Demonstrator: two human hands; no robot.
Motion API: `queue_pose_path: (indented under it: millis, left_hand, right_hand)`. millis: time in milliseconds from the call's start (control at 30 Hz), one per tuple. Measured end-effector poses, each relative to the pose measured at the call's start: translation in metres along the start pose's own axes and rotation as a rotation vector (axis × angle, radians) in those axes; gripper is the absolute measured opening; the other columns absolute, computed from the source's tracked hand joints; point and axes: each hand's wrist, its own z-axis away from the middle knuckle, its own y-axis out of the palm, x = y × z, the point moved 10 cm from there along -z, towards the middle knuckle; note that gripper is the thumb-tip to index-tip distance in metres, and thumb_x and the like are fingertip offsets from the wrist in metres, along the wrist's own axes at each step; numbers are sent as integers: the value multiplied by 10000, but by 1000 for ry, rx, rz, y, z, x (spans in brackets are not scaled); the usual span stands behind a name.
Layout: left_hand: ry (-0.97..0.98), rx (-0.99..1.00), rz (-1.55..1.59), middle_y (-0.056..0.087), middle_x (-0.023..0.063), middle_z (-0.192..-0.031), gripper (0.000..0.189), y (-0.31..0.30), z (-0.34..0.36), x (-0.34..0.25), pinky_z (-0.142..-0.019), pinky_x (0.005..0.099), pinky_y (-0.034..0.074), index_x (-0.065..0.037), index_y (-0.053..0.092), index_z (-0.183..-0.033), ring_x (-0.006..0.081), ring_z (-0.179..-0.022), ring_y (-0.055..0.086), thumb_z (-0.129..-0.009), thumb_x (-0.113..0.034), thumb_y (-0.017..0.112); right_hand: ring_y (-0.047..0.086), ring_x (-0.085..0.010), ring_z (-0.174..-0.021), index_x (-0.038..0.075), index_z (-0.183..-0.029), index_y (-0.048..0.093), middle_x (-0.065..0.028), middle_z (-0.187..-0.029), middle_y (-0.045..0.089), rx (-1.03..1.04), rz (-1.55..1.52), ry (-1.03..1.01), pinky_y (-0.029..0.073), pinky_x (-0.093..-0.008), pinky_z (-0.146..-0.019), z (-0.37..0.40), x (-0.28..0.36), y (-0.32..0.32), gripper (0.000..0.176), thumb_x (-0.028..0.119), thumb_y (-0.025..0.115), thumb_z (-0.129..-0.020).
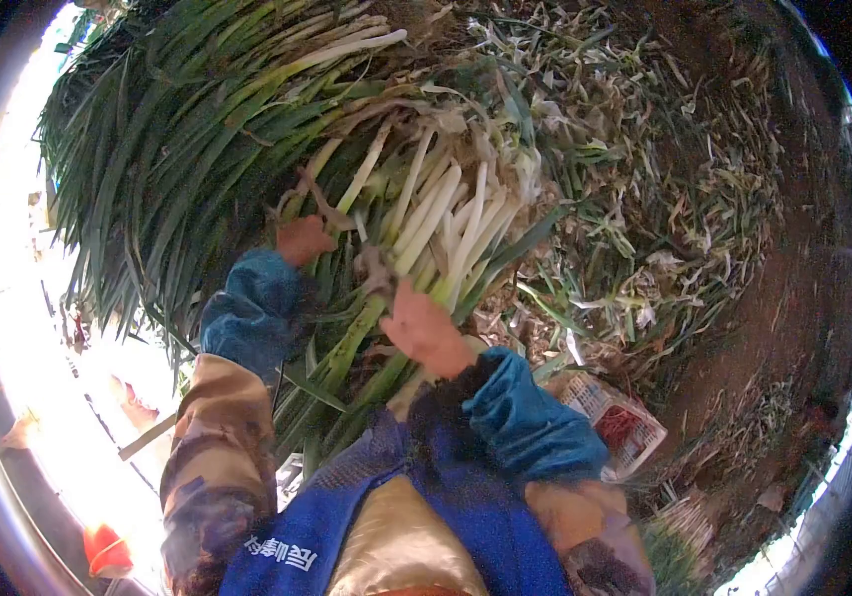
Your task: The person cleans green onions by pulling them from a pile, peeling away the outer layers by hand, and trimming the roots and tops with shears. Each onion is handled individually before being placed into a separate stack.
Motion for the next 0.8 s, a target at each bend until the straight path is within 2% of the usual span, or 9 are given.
queue_pose_path:
  millis: [33,67,167,267,367,467,567,667,800]
  left_hand:
    - [7,21,3,620,162,-905,400,8,-6,5,-710,439,455,-44,619,-919,325,-829,594,-659,-348,620]
    - [14,41,6,619,165,-911,407,17,-12,11,-714,441,447,-40,609,-927,331,-841,591,-658,-345,617]
    - [213,-12,349,608,186,-931,436,26,-11,6,-725,456,425,-33,567,-976,355,-876,577,-661,-333,603]
    - [316,-89,318,597,211,-927,455,20,30,-12,-713,477,414,-28,516,-1033,374,-885,567,-680,-304,591]
    - [169,30,228,598,218,-937,485,59,50,6,-731,476,421,-55,469,-1125,385,-893,564,-709,-278,580]
    - [170,23,246,600,223,-950,492,67,66,13,-747,484,424,-74,447,-1162,396,-905,562,-726,-260,577]
    - [65,70,240,600,225,-963,498,79,83,18,-756,486,427,-92,444,-1175,397,-921,562,-724,-255,580]
    - [83,57,213,601,225,-962,498,89,90,17,-757,490,428,-97,445,-1173,395,-932,561,-721,-250,586]
    - [88,79,224,601,219,-978,507,92,100,15,-765,489,427,-105,443,-1180,397,-937,559,-717,-253,590]
  right_hand:
    - [569,-429,-745,-146,-1172,297,-269,-786,570,-61,-9,-35,448,-479,-623,-4,-5,-6,615,274,546,-796]
    - [576,-419,-760,-125,-1137,309,-269,-753,562,-86,37,38,449,-482,-611,-3,-5,-17,567,262,545,-797]
    - [579,-417,-727,-121,-1113,335,-258,-744,565,-26,74,18,459,-471,-613,20,13,-21,528,247,544,-797]
    - [582,-415,-682,-95,-1048,370,-234,-732,575,-201,156,-225,468,-458,-609,43,22,-11,447,222,551,-790]
    - [579,-426,-695,-80,-1006,383,-241,-753,578,-101,85,7,468,-473,-630,13,-2,-24,415,225,552,-781]
    - [579,-432,-718,-89,-1035,369,-265,-769,575,-77,80,150,469,-484,-637,-6,-36,-32,442,230,536,-779]
    - [573,-447,-723,-87,-1041,362,-281,-788,576,-144,49,-128,465,-496,-655,31,-3,-33,437,223,517,-776]
    - [575,-440,-694,-74,-1019,367,-286,-782,576,7,77,22,466,-496,-644,43,-9,-6,397,201,509,-771]
    - [572,-443,-701,-86,-1018,367,-300,-769,568,-53,54,66,458,-505,-658,-2,-26,-8,397,183,504,-760]
